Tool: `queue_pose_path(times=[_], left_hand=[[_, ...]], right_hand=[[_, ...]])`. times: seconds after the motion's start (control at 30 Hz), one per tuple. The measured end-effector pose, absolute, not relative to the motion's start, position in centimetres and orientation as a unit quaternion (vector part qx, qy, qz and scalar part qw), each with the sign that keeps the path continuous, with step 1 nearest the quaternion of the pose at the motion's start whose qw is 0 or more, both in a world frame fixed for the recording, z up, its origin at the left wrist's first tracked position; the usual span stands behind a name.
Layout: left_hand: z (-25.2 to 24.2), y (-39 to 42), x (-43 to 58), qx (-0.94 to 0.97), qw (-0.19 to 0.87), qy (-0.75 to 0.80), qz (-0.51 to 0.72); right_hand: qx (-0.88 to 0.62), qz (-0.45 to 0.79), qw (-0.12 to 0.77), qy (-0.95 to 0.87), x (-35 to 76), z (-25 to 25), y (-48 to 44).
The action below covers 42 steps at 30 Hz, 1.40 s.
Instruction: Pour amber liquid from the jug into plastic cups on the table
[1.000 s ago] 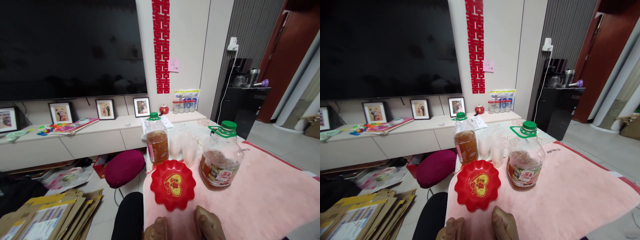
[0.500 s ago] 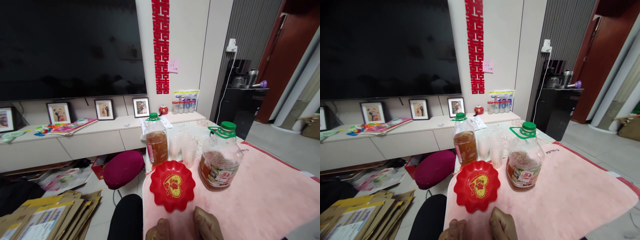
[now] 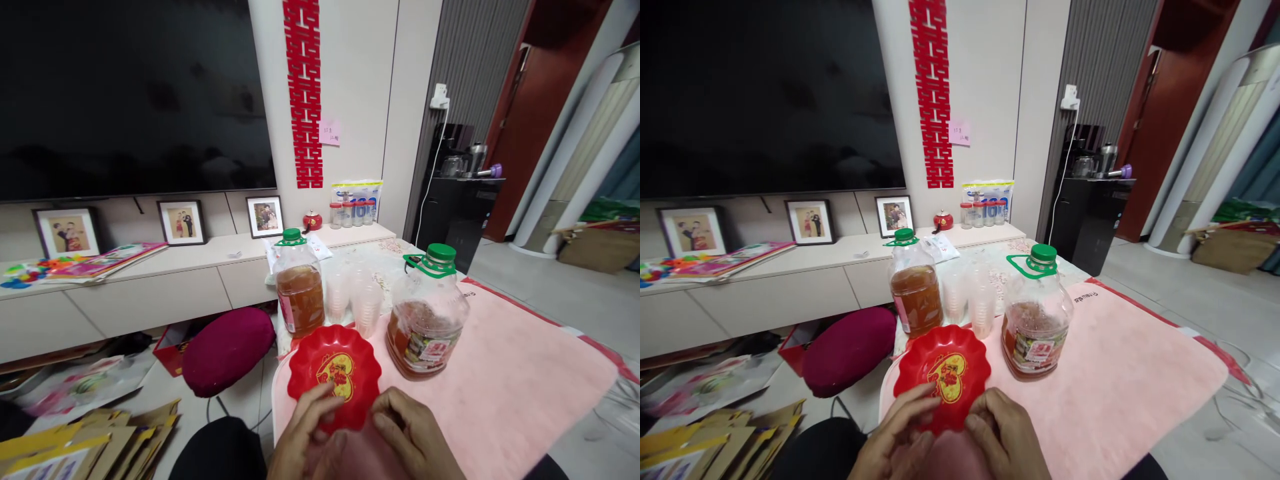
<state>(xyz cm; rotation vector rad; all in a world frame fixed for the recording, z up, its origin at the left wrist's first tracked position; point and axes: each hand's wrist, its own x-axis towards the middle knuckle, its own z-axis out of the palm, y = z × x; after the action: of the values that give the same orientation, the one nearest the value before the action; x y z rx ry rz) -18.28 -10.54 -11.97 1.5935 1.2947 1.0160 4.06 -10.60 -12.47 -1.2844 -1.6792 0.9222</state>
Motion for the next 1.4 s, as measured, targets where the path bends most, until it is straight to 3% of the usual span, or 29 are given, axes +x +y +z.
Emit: queue_pose_path(times=[0.17,0.37,0.47,0.6,0.7,1.03,1.4], left_hand=[[-7.2,-6.2,-18.3,0.735,0.386,0.473,0.296],[-4.1,-1.6,-17.2,0.777,0.347,0.451,0.267],[-5.4,-0.6,-17.5,0.756,0.369,0.462,0.282],[-7.4,-0.4,-17.7,0.754,0.392,0.460,0.257],[-7.6,-0.5,-17.7,0.760,0.392,0.453,0.251],[-7.7,-0.4,-17.8,0.740,0.404,0.458,0.282],[-8.0,0.0,-17.5,0.741,0.402,0.458,0.281]], right_hand=[[-0.526,0.215,0.380,-0.730,5.0,-8.6,-8.8],[-0.532,0.001,0.344,-0.774,4.8,-4.5,-5.2],[-0.593,-0.068,0.231,-0.768,4.0,-3.4,-3.1],[-0.693,-0.071,0.027,-0.717,2.2,-1.6,-1.2],[-0.703,-0.066,-0.045,-0.706,0.9,-0.4,-0.5],[-0.693,-0.064,-0.068,-0.715,0.8,-0.1,0.7],[-0.702,-0.047,-0.018,-0.711,1.3,-0.8,1.6]])
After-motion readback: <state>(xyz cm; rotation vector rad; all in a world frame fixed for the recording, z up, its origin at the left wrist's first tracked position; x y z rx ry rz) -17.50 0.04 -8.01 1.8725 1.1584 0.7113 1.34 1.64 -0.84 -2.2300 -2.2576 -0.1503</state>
